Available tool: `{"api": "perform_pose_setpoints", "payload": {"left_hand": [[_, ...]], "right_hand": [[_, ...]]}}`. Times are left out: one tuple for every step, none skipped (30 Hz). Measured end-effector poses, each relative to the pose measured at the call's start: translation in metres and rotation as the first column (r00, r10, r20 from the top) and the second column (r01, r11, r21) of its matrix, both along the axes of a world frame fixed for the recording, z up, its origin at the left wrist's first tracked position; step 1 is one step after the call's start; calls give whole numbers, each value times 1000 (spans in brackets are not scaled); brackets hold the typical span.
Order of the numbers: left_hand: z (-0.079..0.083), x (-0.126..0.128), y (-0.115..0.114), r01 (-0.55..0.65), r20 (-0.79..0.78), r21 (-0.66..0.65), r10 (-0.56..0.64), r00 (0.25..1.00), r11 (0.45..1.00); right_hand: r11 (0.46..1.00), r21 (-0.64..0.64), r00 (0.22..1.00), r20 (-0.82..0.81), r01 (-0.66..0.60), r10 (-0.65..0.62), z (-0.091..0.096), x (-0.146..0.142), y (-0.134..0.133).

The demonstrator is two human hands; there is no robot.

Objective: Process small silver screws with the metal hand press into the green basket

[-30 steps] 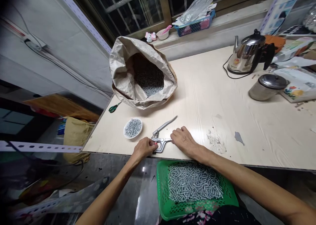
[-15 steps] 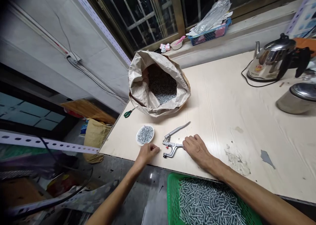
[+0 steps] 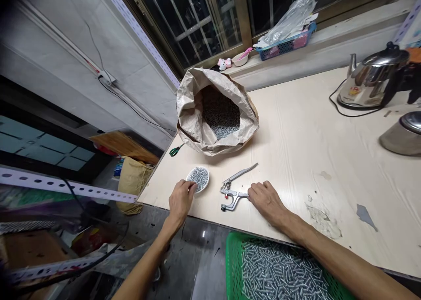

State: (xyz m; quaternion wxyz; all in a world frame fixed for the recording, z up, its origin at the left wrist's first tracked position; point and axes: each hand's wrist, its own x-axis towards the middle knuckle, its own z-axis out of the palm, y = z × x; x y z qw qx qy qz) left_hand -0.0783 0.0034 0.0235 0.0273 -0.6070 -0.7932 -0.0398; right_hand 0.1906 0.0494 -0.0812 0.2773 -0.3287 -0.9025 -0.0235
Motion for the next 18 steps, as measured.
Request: {"api": "perform_pose_setpoints", "payload": {"left_hand": [[-2,-6,3,-21,-27,-22,20,999,1000],[-4,-9,6,-41,-52,-43,39,998,998],[-5,-10,7,-62,-74,-62,57,996,996],[-6,-10,7,-81,-92,-79,74,993,994],[-8,-10,8,-93,-105,-94,83,991,991],[-9,-9,8,-95,-113,-106,83,990,990],[-11,-9,8,-87,-119,-118,72,990,989],[-12,-10,9,-71,-127,-129,54,990,989],[-14,-11,10,-52,-136,-136,33,990,989],[-15,-13,10,-36,-142,-139,16,990,990],[-16,-15,11,-25,-140,-134,6,990,991],[-16,-17,11,-17,-125,-120,1,992,993],[-15,-19,11,-7,-93,-92,-2,996,996],[-13,-20,11,6,-45,-47,-8,999,999],[-11,-19,10,18,19,12,-18,1000,1000],[-9,-17,8,25,103,73,-33,994,997],[-7,-13,6,22,209,119,-46,977,993],[-6,-7,4,4,336,133,-49,941,991]], "right_hand": [[1000,2,1000,-3,2,-2,0,0,0],[1000,5,1000,-6,4,-4,0,0,0],[1000,7,1000,-6,5,-5,0,0,0],[1000,8,1000,-5,5,-5,0,0,0],[1000,8,1000,-3,5,-5,0,0,0],[1000,8,1000,-1,4,-4,-1,0,0],[1000,8,1000,1,3,-3,-1,0,0],[1000,8,1000,2,3,-3,-1,0,0],[1000,8,1000,4,3,-3,-1,0,0],[1000,10,1000,5,3,-3,-1,0,0],[1000,11,1000,3,1,-1,-1,0,0],[1000,9,1000,2,1,-1,-1,0,0],[1000,6,1000,0,1,-1,-1,0,0],[1000,4,1000,-1,2,-2,0,0,0],[1000,3,1000,2,4,-4,0,0,0],[1000,9,1000,6,4,-4,1,0,0],[1000,19,1000,13,0,0,2,0,0],[999,36,1000,19,-8,7,3,0,0]]}}
